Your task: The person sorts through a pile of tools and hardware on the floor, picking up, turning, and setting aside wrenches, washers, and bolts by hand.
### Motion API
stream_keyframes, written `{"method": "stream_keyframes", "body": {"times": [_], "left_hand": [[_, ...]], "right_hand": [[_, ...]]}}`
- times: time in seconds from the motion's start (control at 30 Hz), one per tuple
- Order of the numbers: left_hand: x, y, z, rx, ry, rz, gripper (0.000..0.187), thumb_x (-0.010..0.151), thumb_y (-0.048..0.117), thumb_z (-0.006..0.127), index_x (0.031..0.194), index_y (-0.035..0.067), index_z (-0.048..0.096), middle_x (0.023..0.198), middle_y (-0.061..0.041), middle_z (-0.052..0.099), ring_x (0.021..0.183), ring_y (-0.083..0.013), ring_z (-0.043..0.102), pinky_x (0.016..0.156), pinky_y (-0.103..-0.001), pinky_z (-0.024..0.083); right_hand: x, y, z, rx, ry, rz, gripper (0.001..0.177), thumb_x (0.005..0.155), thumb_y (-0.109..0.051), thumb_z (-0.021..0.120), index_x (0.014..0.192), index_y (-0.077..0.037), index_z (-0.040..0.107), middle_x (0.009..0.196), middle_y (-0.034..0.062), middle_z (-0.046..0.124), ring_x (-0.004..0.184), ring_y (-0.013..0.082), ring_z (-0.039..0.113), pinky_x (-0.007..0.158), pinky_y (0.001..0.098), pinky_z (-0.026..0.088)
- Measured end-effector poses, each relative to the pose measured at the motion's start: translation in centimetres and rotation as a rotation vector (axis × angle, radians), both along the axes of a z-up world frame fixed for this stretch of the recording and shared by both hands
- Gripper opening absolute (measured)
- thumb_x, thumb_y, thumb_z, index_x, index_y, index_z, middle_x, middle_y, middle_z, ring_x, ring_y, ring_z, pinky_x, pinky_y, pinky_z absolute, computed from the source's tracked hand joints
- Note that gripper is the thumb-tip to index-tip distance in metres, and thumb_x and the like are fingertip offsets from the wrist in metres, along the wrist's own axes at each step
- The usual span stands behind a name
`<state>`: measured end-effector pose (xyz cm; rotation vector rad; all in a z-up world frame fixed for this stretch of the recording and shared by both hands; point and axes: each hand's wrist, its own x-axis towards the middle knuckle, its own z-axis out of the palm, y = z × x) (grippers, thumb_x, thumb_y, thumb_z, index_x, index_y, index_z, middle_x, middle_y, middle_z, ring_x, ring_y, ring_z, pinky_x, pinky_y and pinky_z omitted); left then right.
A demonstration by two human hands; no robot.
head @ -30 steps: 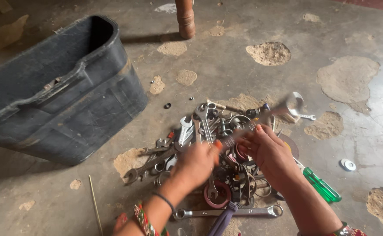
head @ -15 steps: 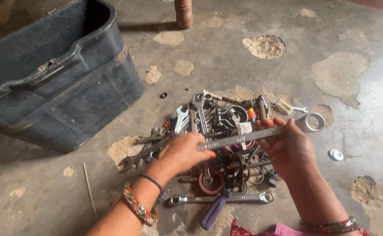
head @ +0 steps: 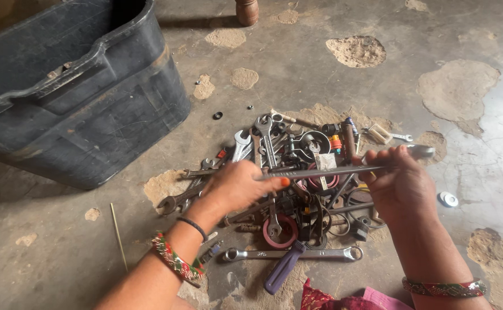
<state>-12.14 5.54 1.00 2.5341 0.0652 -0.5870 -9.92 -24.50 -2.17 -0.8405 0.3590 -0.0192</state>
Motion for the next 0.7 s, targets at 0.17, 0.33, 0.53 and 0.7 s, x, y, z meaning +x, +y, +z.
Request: {"method": "stream_keyframes", "body": {"times": [0.17, 0.33, 0.53, 0.7], "left_hand": [[-3.3, -2.4, -3.6, -0.867, 0.626, 0.235, 0.064, 0.092, 0.077, 0.055, 0.07, 0.018, 0.046, 0.054, 0.011, 0.036, 0.04, -0.0042, 0.034, 0.038, -0.023, 0.028], [-2.9, -1.5, -3.3, -1.291, 1.034, 0.257, 0.047, 0.1, 0.06, 0.055, 0.084, 0.016, 0.058, 0.052, 0.012, 0.04, 0.037, -0.0005, 0.037, 0.033, -0.018, 0.031], [-1.1, 0.3, -1.8, -1.272, 0.643, 0.438, 0.042, 0.103, 0.032, 0.057, 0.119, -0.006, 0.067, 0.09, -0.012, 0.079, 0.07, -0.0125, 0.072, 0.059, -0.026, 0.059], [-0.4, 2.0, -1.9, -1.228, 0.378, 0.578, 0.027, 0.092, 0.013, 0.07, 0.11, -0.006, 0.064, 0.104, -0.018, 0.073, 0.092, -0.0265, 0.077, 0.079, -0.035, 0.063]], "right_hand": [[-0.4, -0.1, 1.4, 0.101, -0.161, 0.035, 0.024, 0.118, -0.033, 0.044, 0.11, -0.011, 0.048, 0.089, 0.0043, 0.059, 0.087, 0.0213, 0.063, 0.097, 0.048, 0.058], [-0.5, 0.6, 2.6, 0.042, 0.007, -0.038, 0.033, 0.111, -0.039, 0.036, 0.117, -0.01, 0.048, 0.099, 0.0074, 0.061, 0.092, 0.0209, 0.064, 0.094, 0.0468, 0.053], [-0.4, 0.1, 2.2, 0.106, 0.019, -0.049, 0.024, 0.109, -0.032, 0.038, 0.116, -0.01, 0.045, 0.103, 0.0075, 0.061, 0.104, 0.0218, 0.067, 0.106, 0.0507, 0.053], [0.1, 0.0, 2.2, 0.031, 0.052, -0.036, 0.027, 0.104, -0.007, 0.046, 0.13, -0.005, 0.041, 0.113, 0.0173, 0.062, 0.115, 0.0293, 0.067, 0.102, 0.0462, 0.053]]}}
